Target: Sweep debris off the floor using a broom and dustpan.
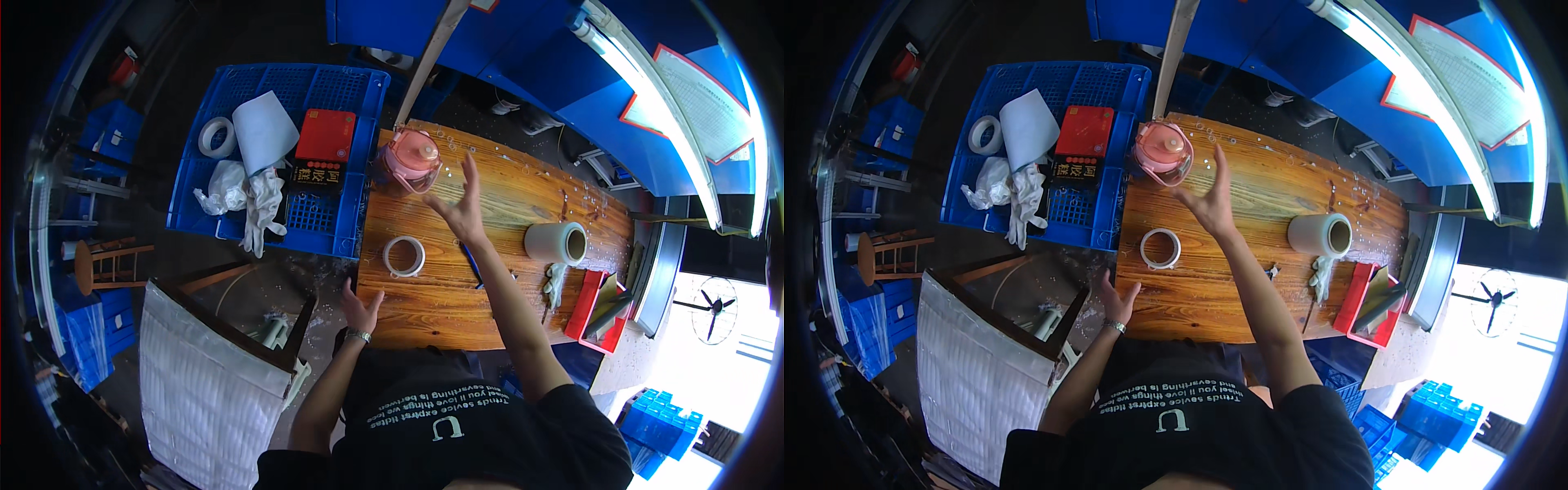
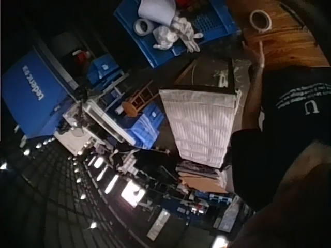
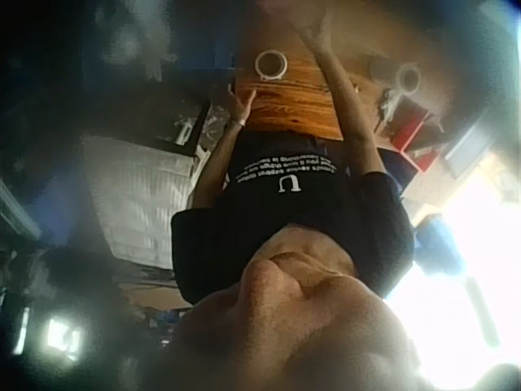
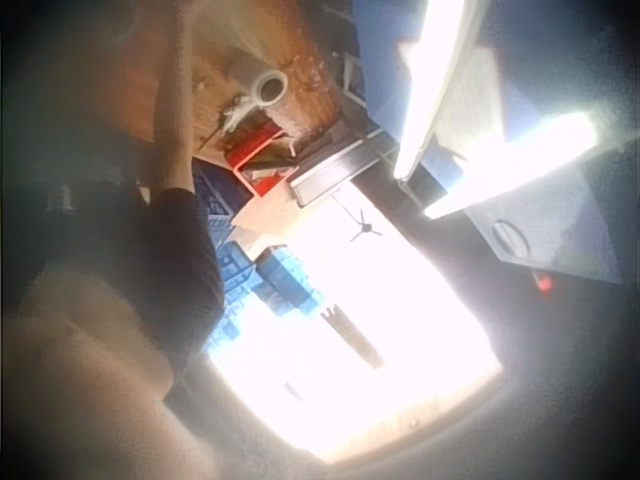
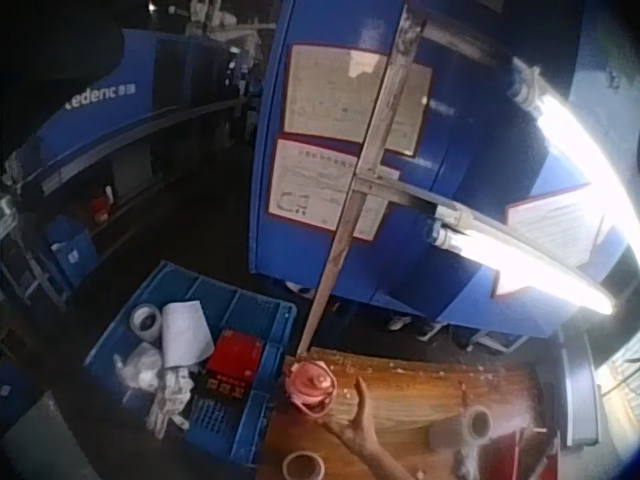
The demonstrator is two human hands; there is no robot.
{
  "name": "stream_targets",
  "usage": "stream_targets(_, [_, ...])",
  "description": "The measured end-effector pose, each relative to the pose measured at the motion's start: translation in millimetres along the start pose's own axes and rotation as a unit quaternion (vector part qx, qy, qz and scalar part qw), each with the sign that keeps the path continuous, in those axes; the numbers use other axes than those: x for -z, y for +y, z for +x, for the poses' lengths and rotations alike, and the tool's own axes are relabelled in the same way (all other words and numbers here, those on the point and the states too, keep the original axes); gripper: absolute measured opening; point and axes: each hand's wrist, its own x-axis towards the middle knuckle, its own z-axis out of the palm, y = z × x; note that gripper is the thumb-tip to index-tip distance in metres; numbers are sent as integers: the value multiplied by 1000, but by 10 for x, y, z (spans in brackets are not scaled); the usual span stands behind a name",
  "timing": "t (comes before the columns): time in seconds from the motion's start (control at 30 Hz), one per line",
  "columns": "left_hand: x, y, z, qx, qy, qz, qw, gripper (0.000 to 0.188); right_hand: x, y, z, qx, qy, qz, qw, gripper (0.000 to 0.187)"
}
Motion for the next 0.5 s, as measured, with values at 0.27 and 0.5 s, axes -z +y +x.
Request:
stream_targets(0.27, [-56, 224, -17, 185, -82, 176, 963, 84, -253, -79, 563, -1, -155, 256, 954, 82])
stream_targets(0.5, [-43, 363, 21, 242, -63, 166, 954, 88, 118, 362, 467, 12, -59, -37, 998, 49])
